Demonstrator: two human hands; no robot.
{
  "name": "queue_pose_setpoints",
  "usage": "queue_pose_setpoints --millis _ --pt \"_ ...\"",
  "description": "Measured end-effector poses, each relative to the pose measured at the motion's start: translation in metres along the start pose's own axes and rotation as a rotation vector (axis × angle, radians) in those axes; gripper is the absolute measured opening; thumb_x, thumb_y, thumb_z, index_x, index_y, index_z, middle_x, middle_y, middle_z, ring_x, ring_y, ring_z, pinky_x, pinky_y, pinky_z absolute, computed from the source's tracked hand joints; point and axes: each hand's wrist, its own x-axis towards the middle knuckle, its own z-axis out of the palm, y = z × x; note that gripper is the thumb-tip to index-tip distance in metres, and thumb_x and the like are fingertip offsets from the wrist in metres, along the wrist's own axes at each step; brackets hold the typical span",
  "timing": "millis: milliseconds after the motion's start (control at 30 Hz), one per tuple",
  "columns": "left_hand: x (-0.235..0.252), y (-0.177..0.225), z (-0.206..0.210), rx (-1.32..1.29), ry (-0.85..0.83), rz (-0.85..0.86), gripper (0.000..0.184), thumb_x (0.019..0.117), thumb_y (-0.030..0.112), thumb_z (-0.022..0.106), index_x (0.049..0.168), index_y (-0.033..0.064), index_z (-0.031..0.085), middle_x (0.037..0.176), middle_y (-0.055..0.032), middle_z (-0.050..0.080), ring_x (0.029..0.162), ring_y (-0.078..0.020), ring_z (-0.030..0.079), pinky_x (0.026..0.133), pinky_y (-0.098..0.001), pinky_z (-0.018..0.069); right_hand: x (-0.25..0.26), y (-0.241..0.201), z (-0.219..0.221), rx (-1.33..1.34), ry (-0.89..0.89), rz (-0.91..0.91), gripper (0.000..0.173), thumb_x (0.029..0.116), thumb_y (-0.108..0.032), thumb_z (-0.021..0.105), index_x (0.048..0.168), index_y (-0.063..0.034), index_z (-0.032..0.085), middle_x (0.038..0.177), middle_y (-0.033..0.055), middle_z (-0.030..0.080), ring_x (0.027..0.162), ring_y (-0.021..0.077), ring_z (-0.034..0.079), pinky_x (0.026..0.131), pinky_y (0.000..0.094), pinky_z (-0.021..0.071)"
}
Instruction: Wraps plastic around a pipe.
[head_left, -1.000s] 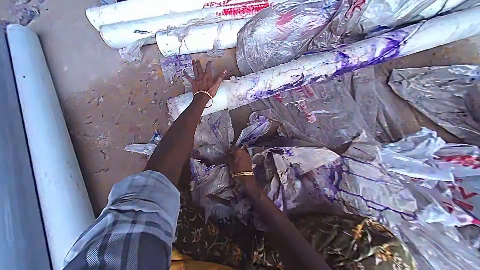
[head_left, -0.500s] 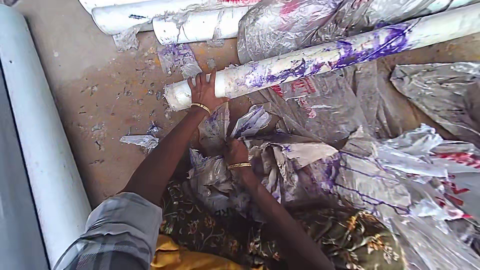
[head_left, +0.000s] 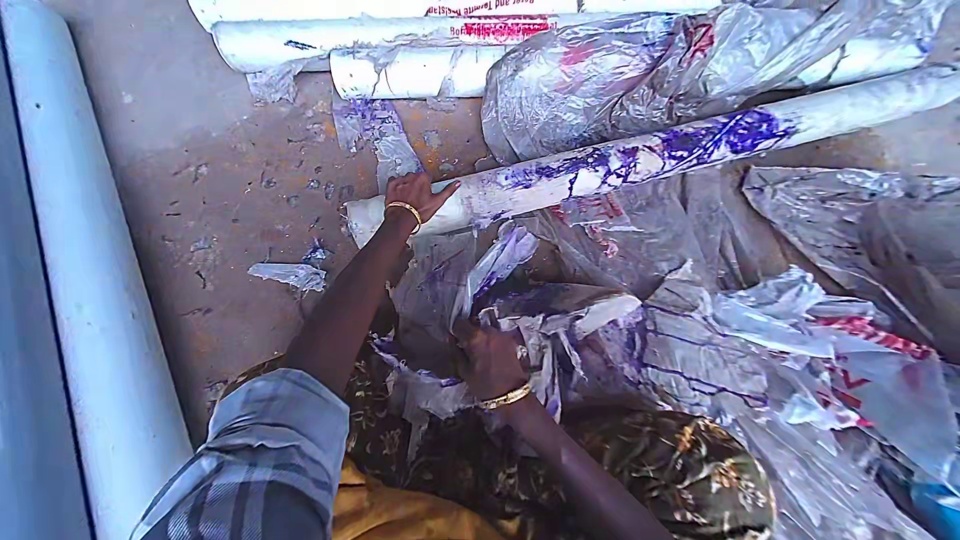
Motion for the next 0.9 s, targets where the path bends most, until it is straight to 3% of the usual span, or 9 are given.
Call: queue_pose_setpoints --millis 100,267,400,500,633,700,733,800,900 --pt "0.033 -0.009 -0.016 -0.041 0.080 -0.031 0.074 0.1032 0.065 0.039 0.133 0.0012 0.062 0.129 -0.0282 0.065 0.128 -0.0441 0.059 0.109 -0.0649 0.0372 -0.039 0.019 0.038 -0.084 0.290 -0.189 0.018 0.0910 -0.014 0.065 0.087 -0.0008 0.075 0.068 0.0175 0.069 0.065 0.0376 0.072 0.054 0.0514 0.0551" --pt "0.059 -0.017 -0.020 -0.075 0.118 -0.022 0.074 0.1037 0.064 0.040 0.142 0.0023 0.056 0.147 -0.0287 0.051 0.145 -0.0447 0.040 0.119 -0.0697 0.0152 -0.033 0.077 0.011 0.058 0.578 0.052 0.028 0.0965 -0.015 0.059 0.092 0.0070 0.075 0.066 0.0193 0.067 0.060 0.0358 0.068 0.057 0.0530 0.0529" --pt "0.050 -0.021 -0.011 -0.091 0.200 0.047 0.072 0.1038 0.058 0.046 0.149 0.0022 0.048 0.155 -0.0313 0.040 0.150 -0.0484 0.029 0.116 -0.0755 0.0097 -0.004 0.098 -0.070 0.412 0.746 0.076 0.028 0.1035 -0.016 0.056 0.083 0.0000 0.064 0.061 -0.0038 0.052 0.053 -0.0010 0.047 0.054 0.0198 0.0419" --pt "0.031 -0.019 0.003 -0.126 0.266 0.127 0.073 0.1022 0.056 0.053 0.150 0.0008 0.045 0.156 -0.0378 0.033 0.150 -0.0553 0.023 0.115 -0.0787 0.0084 -0.012 0.104 -0.128 0.611 0.868 0.037 0.027 0.1084 -0.023 0.051 0.088 -0.0074 0.060 0.061 -0.0061 0.050 0.047 -0.0034 0.045 0.047 0.0152 0.0400" --pt "0.011 -0.027 0.038 -0.150 0.338 0.195 0.090 0.0955 0.069 0.050 0.154 0.0016 0.038 0.161 -0.0381 0.024 0.151 -0.0572 0.017 0.115 -0.0795 0.0102 -0.048 0.124 -0.202 0.994 1.025 0.099 0.016 0.1092 -0.014 0.046 0.110 -0.0030 0.058 0.079 0.0001 0.062 0.061 0.0045 0.061 0.057 0.0229 0.0554" --pt "0.000 -0.028 0.055 -0.159 0.333 0.188 0.094 0.0933 0.072 0.050 0.156 0.0032 0.035 0.164 -0.0351 0.021 0.154 -0.0531 0.015 0.117 -0.0774 0.0089 -0.094 0.146 -0.240 1.051 1.167 0.176 0.026 0.1082 -0.010 0.044 0.133 -0.0070 0.051 0.091 0.0057 0.062 0.066 0.0107 0.063 0.057 0.0283 0.0561" --pt "-0.006 -0.028 0.063 -0.167 0.337 0.186 0.095 0.0925 0.072 0.051 0.156 0.0031 0.036 0.164 -0.0337 0.022 0.155 -0.0514 0.015 0.118 -0.0760 0.0091 -0.125 0.160 -0.260 1.010 1.247 0.218 0.036 0.1071 -0.006 0.040 0.142 -0.0114 0.045 0.097 0.0067 0.059 0.068 0.0113 0.061 0.058 0.0289 0.0546" --pt "-0.017 -0.030 0.076 -0.185 0.364 0.203 0.093 0.0912 0.070 0.053 0.155 0.0041 0.038 0.164 -0.0319 0.023 0.155 -0.0498 0.014 0.117 -0.0756 0.0093 -0.199 0.195 -0.304 0.802 1.512 0.341 0.040 0.1027 0.001 0.042 0.141 -0.0103 0.045 0.103 0.0067 0.059 0.077 0.0097 0.062 0.064 0.0286 0.0555" --pt "-0.026 -0.033 0.081 -0.191 0.336 0.231 0.096 0.0892 0.072 0.056 0.158 0.0085 0.036 0.167 -0.0298 0.017 0.157 -0.0486 0.008 0.116 -0.0789 0.0029 -0.350 0.258 -0.379 0.377 1.940 0.561 0.048 0.0976 0.001 0.051 0.145 0.0019 0.045 0.135 0.0142 0.056 0.114 0.0126 0.059 0.093 0.0280 0.0521"
